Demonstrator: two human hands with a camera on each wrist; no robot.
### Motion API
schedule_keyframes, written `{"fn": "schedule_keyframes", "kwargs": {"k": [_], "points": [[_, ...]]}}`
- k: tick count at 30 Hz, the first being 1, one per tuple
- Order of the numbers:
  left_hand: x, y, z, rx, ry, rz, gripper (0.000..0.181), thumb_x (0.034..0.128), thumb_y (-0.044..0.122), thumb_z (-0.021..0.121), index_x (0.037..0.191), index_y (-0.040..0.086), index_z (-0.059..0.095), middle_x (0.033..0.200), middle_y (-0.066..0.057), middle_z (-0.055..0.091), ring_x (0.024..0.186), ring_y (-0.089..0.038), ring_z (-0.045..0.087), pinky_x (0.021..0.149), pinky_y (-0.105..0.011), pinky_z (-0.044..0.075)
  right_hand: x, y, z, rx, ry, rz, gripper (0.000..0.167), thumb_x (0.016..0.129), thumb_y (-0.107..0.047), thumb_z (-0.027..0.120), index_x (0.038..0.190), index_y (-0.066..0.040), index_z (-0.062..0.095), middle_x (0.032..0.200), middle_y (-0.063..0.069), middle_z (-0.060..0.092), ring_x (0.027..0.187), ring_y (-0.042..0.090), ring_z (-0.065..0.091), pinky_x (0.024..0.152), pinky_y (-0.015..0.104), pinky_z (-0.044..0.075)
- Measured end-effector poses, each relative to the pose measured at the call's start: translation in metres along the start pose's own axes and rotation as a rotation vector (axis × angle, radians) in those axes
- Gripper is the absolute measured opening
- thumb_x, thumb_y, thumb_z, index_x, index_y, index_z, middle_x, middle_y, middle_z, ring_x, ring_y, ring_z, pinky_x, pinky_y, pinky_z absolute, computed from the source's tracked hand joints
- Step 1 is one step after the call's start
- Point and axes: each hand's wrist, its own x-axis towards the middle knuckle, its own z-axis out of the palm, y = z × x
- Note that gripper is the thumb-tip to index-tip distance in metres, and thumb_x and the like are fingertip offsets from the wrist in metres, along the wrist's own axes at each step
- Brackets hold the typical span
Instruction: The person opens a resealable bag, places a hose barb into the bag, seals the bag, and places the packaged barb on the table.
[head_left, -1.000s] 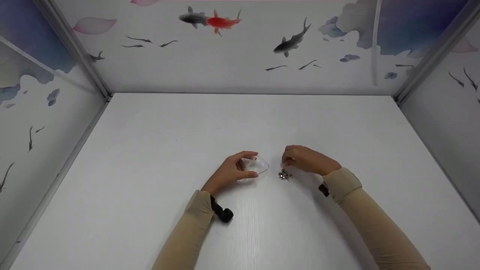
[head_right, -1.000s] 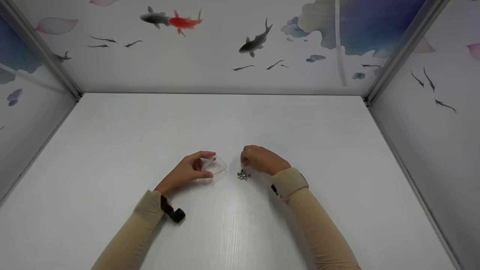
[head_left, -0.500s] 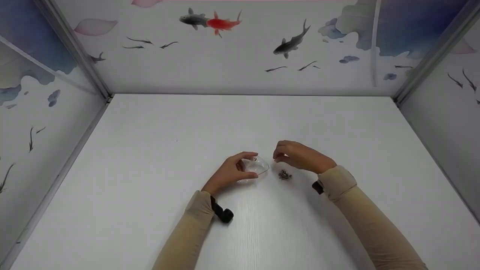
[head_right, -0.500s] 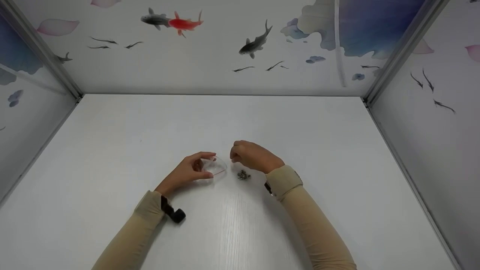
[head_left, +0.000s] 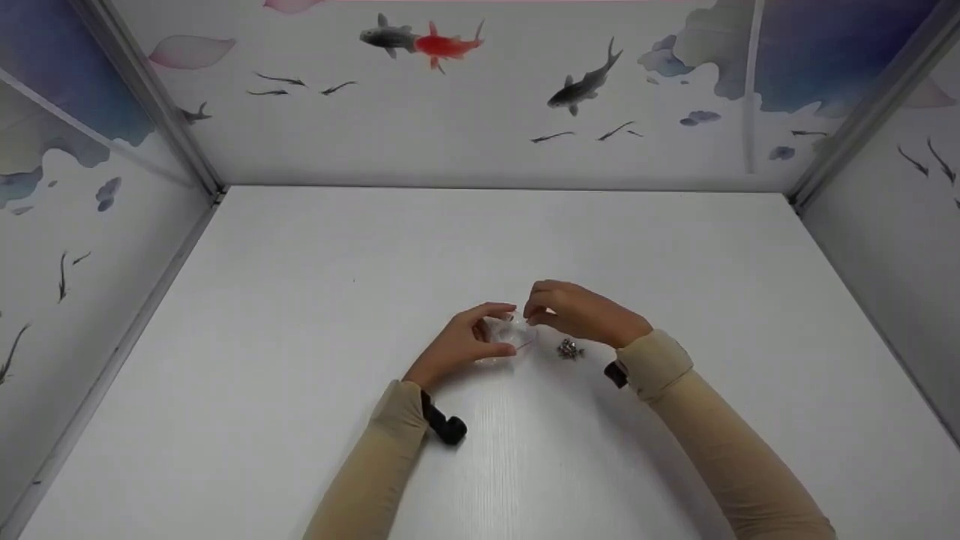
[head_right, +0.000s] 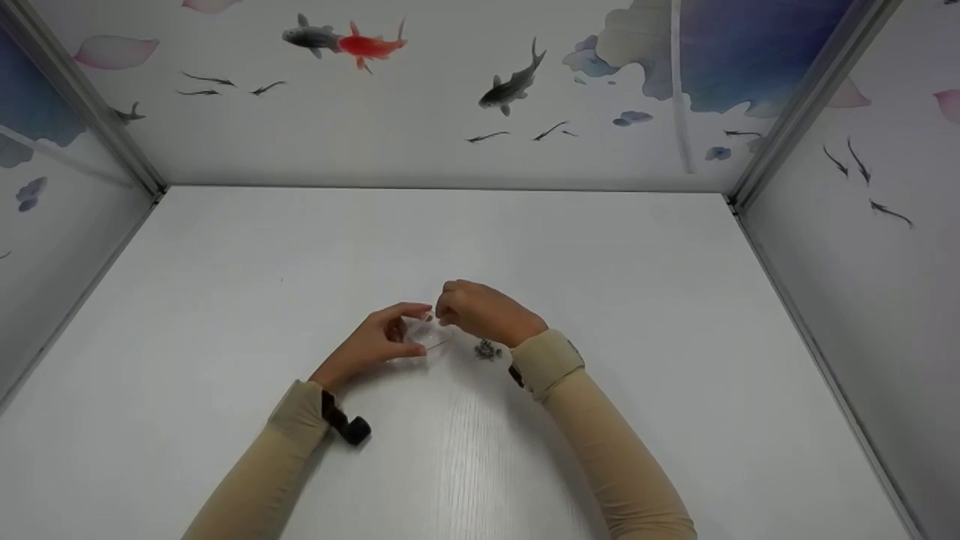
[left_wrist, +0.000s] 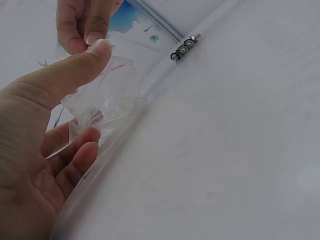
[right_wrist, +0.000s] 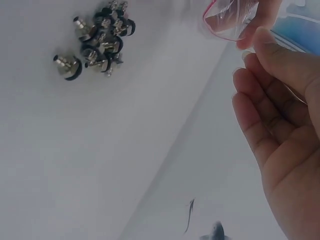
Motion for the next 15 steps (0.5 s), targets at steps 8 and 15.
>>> {"fn": "schedule_keyframes", "kwargs": {"k": [8, 15], "points": [[0.0002, 0.0010, -0.0004, -0.007, 0.000, -0.007, 0.060, 0.0779, 0.039, 0.079, 0.133, 0.035, 0.055, 0.127, 0.004, 0.059, 0.083, -0.014, 0.051, 0.077, -0.029, 0.043, 0.0070, -0.0042, 0.0030, -0.008, -0.005, -0.018, 0.014, 0.089, -0.007, 0.067, 0.101, -0.004, 0.072, 0.097, 0.005, 0.065, 0.091, 0.015, 0.062, 0.080, 0.027, 0.053], [-0.0011, 0.0010, -0.0001, -0.007, -0.001, 0.000, 0.058, 0.0792, 0.036, 0.079, 0.132, 0.035, 0.055, 0.127, 0.004, 0.059, 0.081, -0.014, 0.051, 0.074, -0.027, 0.043, 0.0084, -0.0056, 0.0054, -0.002, 0.010, -0.042, 0.013, 0.088, -0.005, 0.068, 0.100, -0.003, 0.072, 0.096, 0.006, 0.065, 0.089, 0.017, 0.062, 0.079, 0.030, 0.054]]}}
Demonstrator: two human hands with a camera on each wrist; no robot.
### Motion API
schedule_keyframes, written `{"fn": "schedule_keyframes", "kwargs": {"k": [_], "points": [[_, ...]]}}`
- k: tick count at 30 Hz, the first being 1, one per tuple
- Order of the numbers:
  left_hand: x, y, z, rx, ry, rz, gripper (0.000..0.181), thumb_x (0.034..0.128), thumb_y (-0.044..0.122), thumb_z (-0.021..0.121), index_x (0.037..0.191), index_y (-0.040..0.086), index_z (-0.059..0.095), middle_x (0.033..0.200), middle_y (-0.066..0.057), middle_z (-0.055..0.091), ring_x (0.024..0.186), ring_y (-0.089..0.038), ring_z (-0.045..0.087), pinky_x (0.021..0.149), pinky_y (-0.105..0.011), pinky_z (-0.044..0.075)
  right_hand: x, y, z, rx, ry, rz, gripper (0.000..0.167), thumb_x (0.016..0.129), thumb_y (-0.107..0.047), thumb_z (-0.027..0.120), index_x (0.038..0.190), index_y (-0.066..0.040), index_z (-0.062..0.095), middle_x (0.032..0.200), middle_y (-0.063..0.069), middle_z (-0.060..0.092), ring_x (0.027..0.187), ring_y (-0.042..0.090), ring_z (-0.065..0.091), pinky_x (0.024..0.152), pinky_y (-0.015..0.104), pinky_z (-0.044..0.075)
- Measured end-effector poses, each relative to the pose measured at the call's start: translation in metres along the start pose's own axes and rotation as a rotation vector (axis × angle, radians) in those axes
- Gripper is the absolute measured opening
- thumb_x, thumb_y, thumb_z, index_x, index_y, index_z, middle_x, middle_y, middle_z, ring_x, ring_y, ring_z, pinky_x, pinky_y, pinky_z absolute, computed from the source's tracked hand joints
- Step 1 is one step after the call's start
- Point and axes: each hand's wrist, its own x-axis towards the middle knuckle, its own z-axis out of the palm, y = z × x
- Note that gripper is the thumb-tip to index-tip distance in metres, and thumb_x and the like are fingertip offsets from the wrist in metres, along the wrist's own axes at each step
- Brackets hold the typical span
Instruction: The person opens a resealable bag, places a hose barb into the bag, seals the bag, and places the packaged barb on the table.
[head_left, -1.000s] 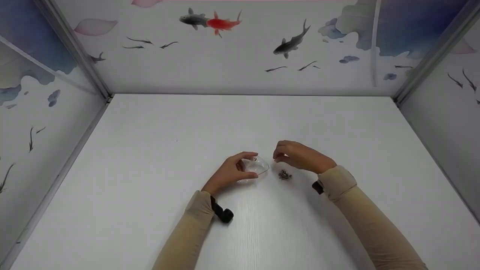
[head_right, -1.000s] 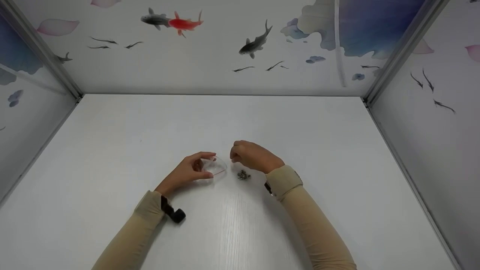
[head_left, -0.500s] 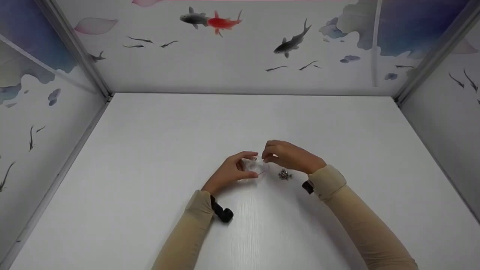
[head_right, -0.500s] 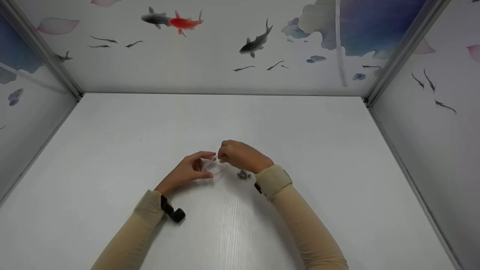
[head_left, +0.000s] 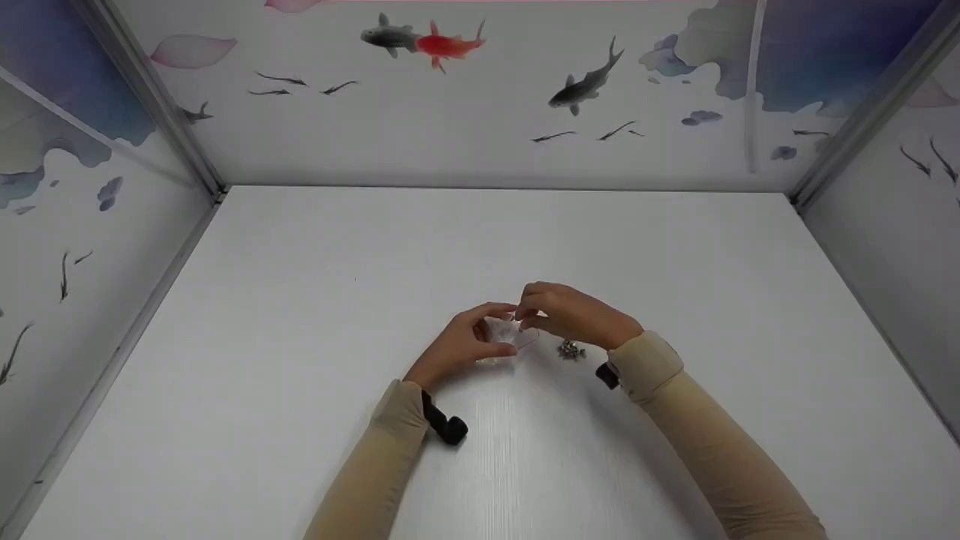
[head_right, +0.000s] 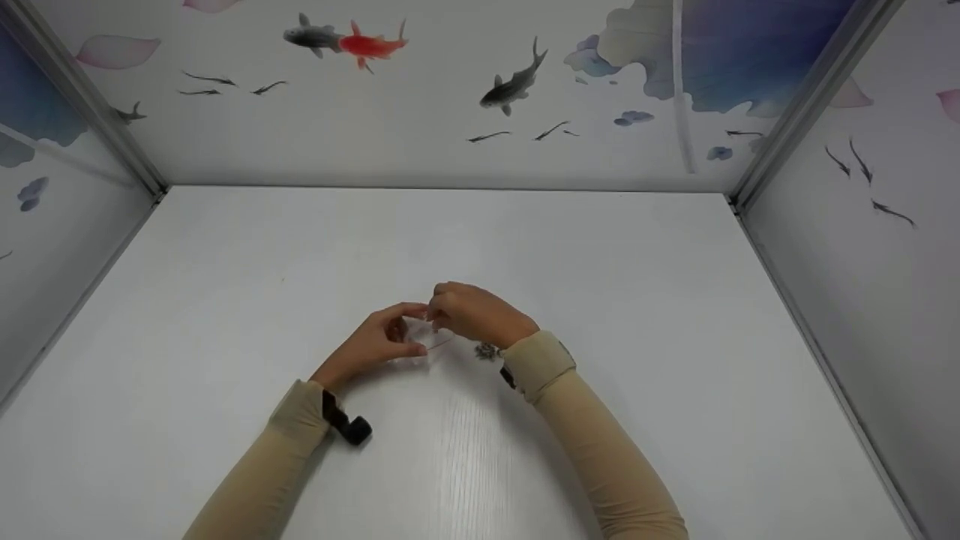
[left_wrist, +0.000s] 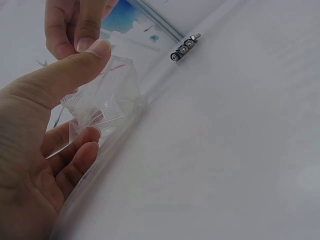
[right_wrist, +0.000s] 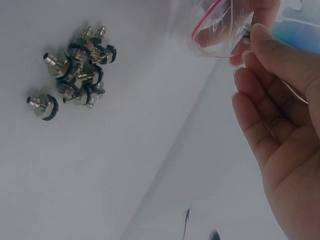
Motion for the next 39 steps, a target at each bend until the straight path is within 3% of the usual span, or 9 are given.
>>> {"fn": "schedule_keyframes", "kwargs": {"k": [8, 16, 39], "points": [[-0.001, -0.001, 0.000, 0.016, 0.000, 0.003, 0.058, 0.0797, 0.037, 0.078, 0.133, 0.034, 0.055, 0.128, 0.006, 0.059, 0.081, -0.014, 0.051, 0.074, -0.027, 0.043, -0.002, 0.002, 0.000, 0.005, 0.009, -0.020, 0.013, 0.087, -0.005, 0.069, 0.099, -0.002, 0.072, 0.096, 0.007, 0.065, 0.090, 0.018, 0.062, 0.080, 0.033, 0.054], [-0.001, 0.001, 0.000, 0.032, -0.006, 0.008, 0.064, 0.0802, 0.038, 0.077, 0.137, 0.022, 0.054, 0.126, 0.003, 0.060, 0.077, -0.012, 0.049, 0.071, -0.026, 0.042, -0.008, 0.009, -0.002, 0.019, -0.019, -0.004, 0.013, 0.086, -0.005, 0.070, 0.098, -0.002, 0.073, 0.094, 0.007, 0.067, 0.088, 0.018, 0.063, 0.079, 0.034, 0.055], [-0.001, 0.001, 0.000, 0.039, 0.004, 0.007, 0.068, 0.0780, 0.040, 0.079, 0.138, 0.021, 0.053, 0.126, 0.002, 0.059, 0.079, -0.013, 0.049, 0.074, -0.027, 0.043, -0.031, 0.032, -0.001, 0.042, -0.183, 0.240, 0.014, 0.087, -0.006, 0.069, 0.100, -0.007, 0.075, 0.097, 0.003, 0.070, 0.089, 0.016, 0.065, 0.081, 0.033, 0.054]]}}
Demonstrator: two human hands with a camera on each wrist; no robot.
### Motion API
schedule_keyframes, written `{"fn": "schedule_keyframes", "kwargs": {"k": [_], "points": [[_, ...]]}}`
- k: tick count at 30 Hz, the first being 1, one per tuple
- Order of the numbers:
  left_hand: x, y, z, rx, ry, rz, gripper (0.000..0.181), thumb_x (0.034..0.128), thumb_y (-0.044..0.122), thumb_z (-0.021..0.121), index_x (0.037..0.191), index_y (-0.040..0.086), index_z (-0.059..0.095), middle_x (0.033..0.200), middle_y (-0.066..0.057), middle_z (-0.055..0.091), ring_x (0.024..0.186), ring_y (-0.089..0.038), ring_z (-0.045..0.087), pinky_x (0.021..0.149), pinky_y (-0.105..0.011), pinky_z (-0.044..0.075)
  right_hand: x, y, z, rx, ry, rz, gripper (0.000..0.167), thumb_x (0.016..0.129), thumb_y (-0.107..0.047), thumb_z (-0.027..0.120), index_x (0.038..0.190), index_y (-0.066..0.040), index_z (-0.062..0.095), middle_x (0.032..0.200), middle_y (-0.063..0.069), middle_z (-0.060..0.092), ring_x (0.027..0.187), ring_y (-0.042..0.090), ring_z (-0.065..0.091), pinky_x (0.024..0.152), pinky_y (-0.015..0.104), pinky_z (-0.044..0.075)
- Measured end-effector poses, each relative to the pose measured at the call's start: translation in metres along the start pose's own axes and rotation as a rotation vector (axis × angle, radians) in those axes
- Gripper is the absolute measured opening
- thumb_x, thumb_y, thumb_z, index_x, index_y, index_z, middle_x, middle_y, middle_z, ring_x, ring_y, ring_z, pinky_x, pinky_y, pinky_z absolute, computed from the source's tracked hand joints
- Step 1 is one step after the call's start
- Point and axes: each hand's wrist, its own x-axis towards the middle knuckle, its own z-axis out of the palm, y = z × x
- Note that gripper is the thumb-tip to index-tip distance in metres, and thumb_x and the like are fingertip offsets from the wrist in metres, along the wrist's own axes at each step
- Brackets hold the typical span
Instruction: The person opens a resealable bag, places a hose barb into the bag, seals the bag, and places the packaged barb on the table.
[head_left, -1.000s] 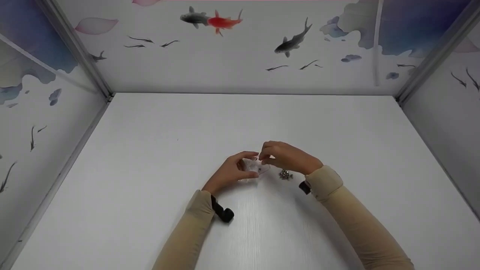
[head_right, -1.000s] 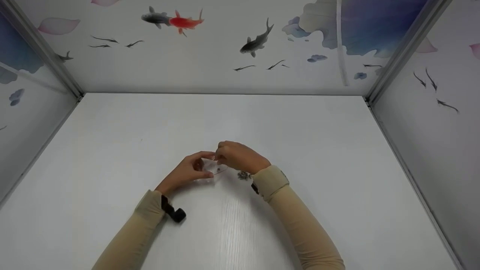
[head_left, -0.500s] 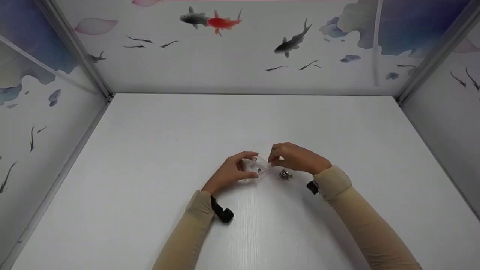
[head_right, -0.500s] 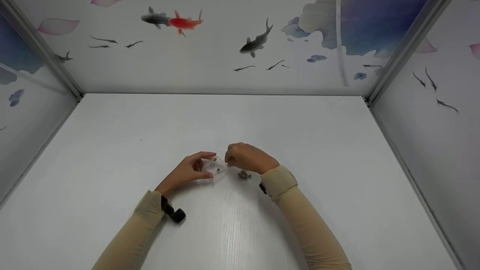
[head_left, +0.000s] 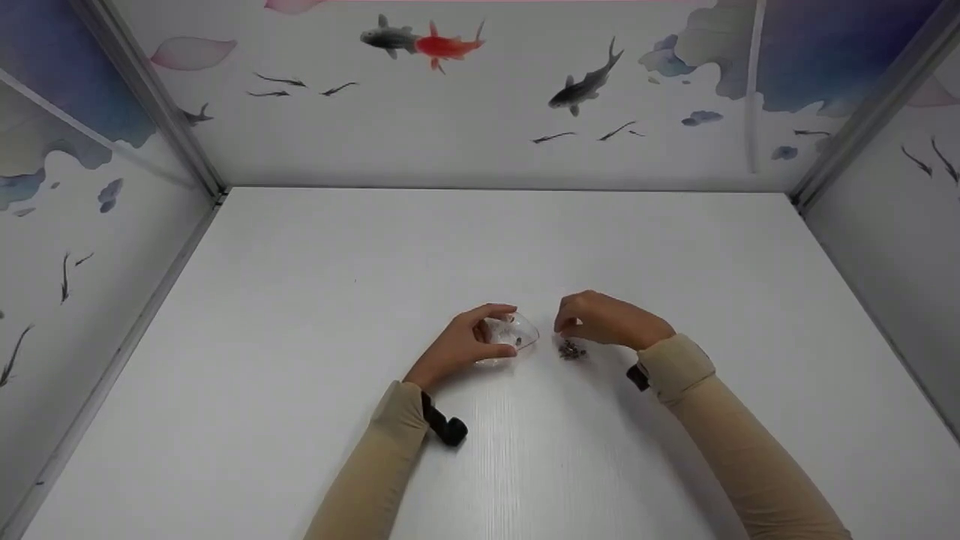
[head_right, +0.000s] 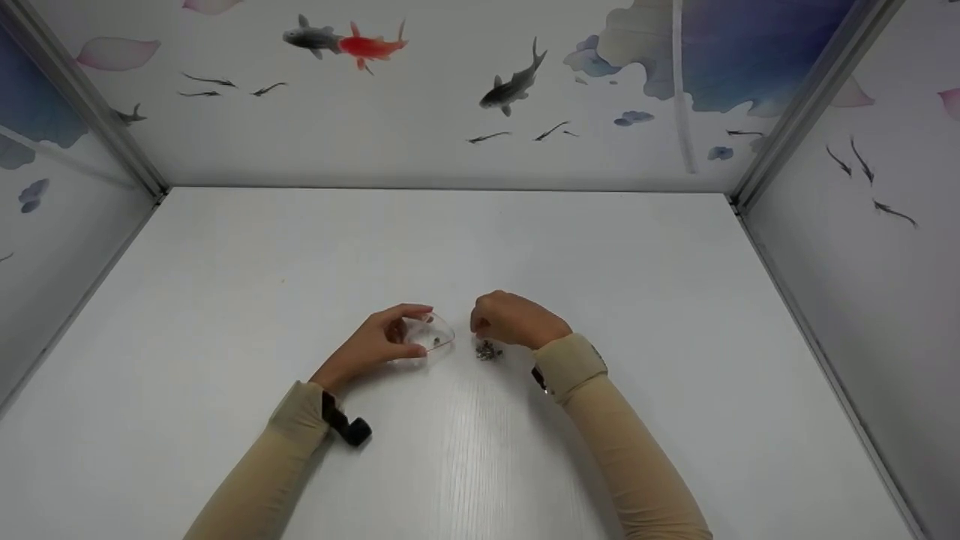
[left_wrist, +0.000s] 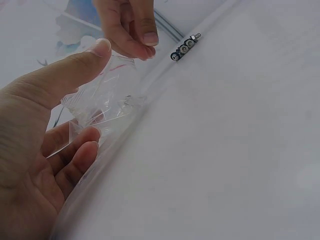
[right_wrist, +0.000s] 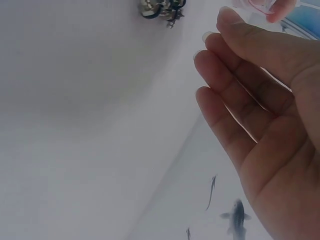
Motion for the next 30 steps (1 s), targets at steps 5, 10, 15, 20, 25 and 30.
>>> {"fn": "schedule_keyframes", "kwargs": {"k": [5, 10, 15, 20, 25, 30], "points": [[0.0005, 0.0007, 0.0003, 0.005, 0.001, -0.004, 0.068, 0.0774, 0.039, 0.080, 0.138, 0.022, 0.054, 0.125, 0.002, 0.059, 0.079, -0.012, 0.049, 0.074, -0.027, 0.043, -0.0014, 0.0050, 0.0026, 0.015, -0.013, 0.031, 0.015, 0.087, -0.006, 0.070, 0.100, -0.006, 0.075, 0.098, 0.004, 0.071, 0.091, 0.016, 0.066, 0.083, 0.033, 0.054], [0.0013, -0.0004, 0.0006, 0.006, 0.007, -0.006, 0.067, 0.0774, 0.037, 0.080, 0.137, 0.022, 0.054, 0.125, 0.002, 0.060, 0.079, -0.012, 0.049, 0.073, -0.026, 0.042, -0.0031, 0.0089, 0.0047, 0.022, -0.010, 0.004, 0.014, 0.085, -0.006, 0.071, 0.098, -0.007, 0.076, 0.095, 0.002, 0.071, 0.088, 0.014, 0.066, 0.081, 0.031, 0.054], [0.0015, -0.0010, 0.0008, 0.000, 0.010, -0.008, 0.067, 0.0771, 0.038, 0.080, 0.137, 0.022, 0.055, 0.125, 0.003, 0.060, 0.080, -0.013, 0.049, 0.074, -0.027, 0.042, -0.0027, 0.0102, 0.0070, 0.025, -0.012, 0.014, 0.013, 0.085, -0.006, 0.072, 0.096, -0.009, 0.077, 0.094, 0.001, 0.071, 0.087, 0.012, 0.066, 0.080, 0.029, 0.054], [0.0015, -0.0010, 0.0010, -0.014, 0.010, -0.008, 0.066, 0.0769, 0.038, 0.080, 0.136, 0.023, 0.055, 0.124, 0.003, 0.060, 0.078, -0.014, 0.049, 0.073, -0.027, 0.042, -0.0021, 0.0097, 0.0084, 0.036, -0.011, 0.028, 0.012, 0.085, -0.006, 0.072, 0.095, -0.009, 0.077, 0.093, 0.000, 0.071, 0.086, 0.011, 0.065, 0.079, 0.029, 0.054], [0.0017, -0.0005, 0.0012, -0.018, 0.010, -0.018, 0.065, 0.0777, 0.032, 0.081, 0.136, 0.024, 0.055, 0.125, 0.000, 0.059, 0.079, -0.015, 0.048, 0.072, -0.026, 0.041, -0.0021, 0.0091, 0.0090, 0.042, -0.004, 0.033, 0.011, 0.084, -0.006, 0.072, 0.094, -0.010, 0.077, 0.092, -0.001, 0.070, 0.085, 0.010, 0.064, 0.078, 0.029, 0.054], [0.0022, 0.0008, 0.0017, -0.020, -0.002, -0.034, 0.065, 0.0797, 0.023, 0.080, 0.138, 0.017, 0.053, 0.129, -0.008, 0.058, 0.079, -0.018, 0.048, 0.072, -0.027, 0.040, -0.0015, 0.0099, 0.0103, 0.037, 0.001, 0.027, 0.011, 0.084, -0.006, 0.073, 0.093, -0.010, 0.077, 0.091, -0.001, 0.070, 0.082, 0.009, 0.063, 0.077, 0.028, 0.054]]}}
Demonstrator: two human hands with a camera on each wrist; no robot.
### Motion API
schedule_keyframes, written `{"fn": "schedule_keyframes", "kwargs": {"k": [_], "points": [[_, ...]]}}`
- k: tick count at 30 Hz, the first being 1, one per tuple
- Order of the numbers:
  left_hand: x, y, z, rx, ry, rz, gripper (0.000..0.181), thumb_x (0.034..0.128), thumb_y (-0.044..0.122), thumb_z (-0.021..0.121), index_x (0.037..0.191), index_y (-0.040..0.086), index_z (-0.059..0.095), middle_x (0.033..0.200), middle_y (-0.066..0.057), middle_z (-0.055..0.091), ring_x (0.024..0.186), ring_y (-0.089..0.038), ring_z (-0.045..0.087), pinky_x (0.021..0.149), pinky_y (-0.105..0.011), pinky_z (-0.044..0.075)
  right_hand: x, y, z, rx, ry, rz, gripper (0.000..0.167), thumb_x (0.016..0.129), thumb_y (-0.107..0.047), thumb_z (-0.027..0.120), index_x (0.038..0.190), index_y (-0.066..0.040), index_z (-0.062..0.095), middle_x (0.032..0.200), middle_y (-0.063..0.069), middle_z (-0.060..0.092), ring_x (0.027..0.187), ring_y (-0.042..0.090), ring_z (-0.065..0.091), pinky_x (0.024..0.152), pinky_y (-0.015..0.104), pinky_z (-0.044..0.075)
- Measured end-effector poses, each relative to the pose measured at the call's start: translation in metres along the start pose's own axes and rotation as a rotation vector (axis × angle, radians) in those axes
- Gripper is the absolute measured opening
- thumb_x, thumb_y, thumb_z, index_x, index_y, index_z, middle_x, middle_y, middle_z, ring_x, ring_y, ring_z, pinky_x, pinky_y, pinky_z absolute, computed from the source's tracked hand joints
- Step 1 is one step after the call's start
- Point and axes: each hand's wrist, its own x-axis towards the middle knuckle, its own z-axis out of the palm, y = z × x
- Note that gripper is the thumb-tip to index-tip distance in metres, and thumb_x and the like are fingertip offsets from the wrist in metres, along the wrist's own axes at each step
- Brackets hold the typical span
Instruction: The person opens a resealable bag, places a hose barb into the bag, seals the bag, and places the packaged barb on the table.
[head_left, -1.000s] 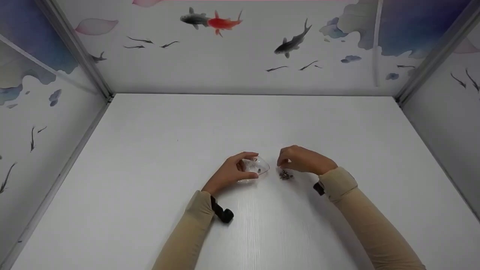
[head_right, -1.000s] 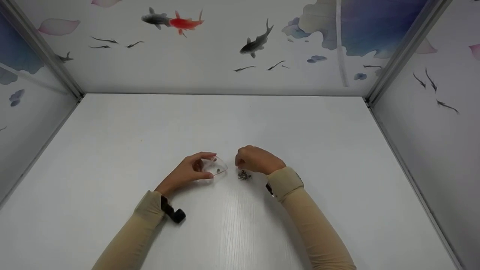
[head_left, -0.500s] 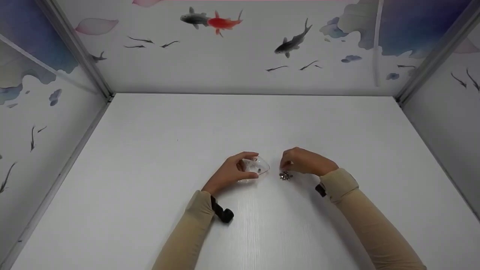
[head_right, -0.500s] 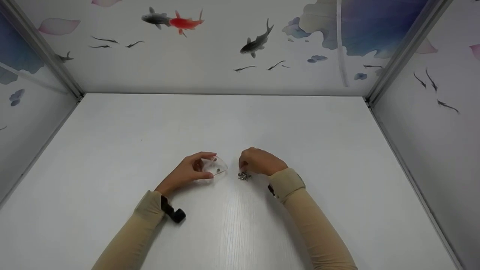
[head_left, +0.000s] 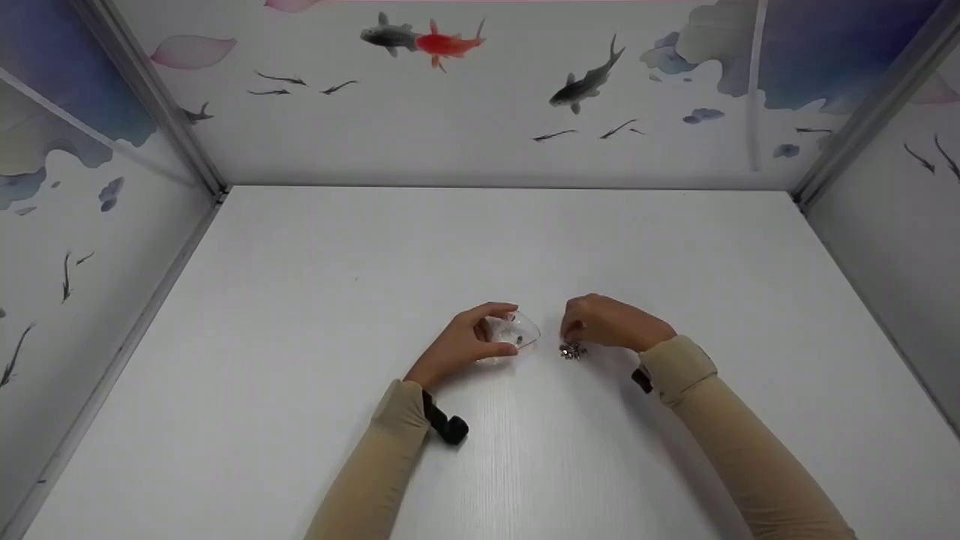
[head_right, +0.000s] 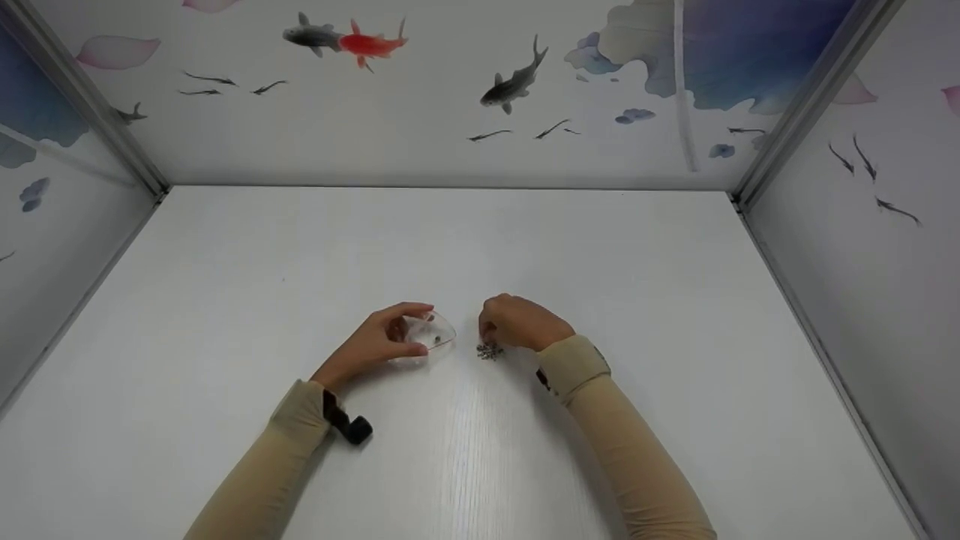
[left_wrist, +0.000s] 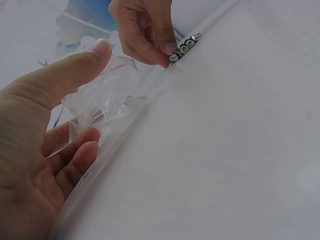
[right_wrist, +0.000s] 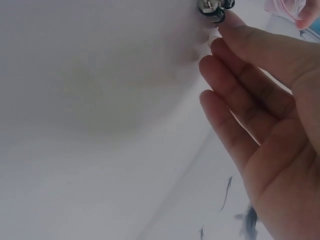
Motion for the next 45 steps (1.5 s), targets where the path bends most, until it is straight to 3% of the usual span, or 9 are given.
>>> {"fn": "schedule_keyframes", "kwargs": {"k": [15, 34, 45], "points": [[-0.002, -0.002, -0.001, 0.009, 0.012, 0.031, 0.065, 0.0772, 0.036, 0.080, 0.136, 0.023, 0.055, 0.125, 0.002, 0.060, 0.079, -0.015, 0.049, 0.073, -0.027, 0.042, 0.002, -0.001, 0.003, -0.087, 0.012, -0.012, 0.010, 0.085, -0.008, 0.072, 0.094, -0.010, 0.076, 0.089, -0.001, 0.067, 0.081, 0.009, 0.060, 0.077, 0.029, 0.053], [-0.002, -0.002, -0.001, 0.021, 0.010, 0.038, 0.066, 0.0772, 0.037, 0.080, 0.136, 0.021, 0.055, 0.124, 0.003, 0.060, 0.078, -0.013, 0.049, 0.073, -0.026, 0.043, 0.002, -0.004, -0.003, 0.021, -0.018, 0.087, 0.006, 0.089, -0.015, 0.068, 0.095, -0.013, 0.071, 0.090, -0.004, 0.064, 0.082, 0.011, 0.057, 0.075, 0.028, 0.050], [-0.002, -0.002, -0.001, 0.017, 0.008, 0.043, 0.065, 0.0776, 0.037, 0.080, 0.136, 0.022, 0.055, 0.124, 0.005, 0.060, 0.079, -0.014, 0.048, 0.073, -0.027, 0.042, 0.006, -0.021, -0.015, -0.016, 0.032, 0.016, 0.010, 0.089, -0.010, 0.068, 0.098, -0.007, 0.072, 0.094, 0.001, 0.065, 0.087, 0.015, 0.058, 0.082, 0.035, 0.052]]}}
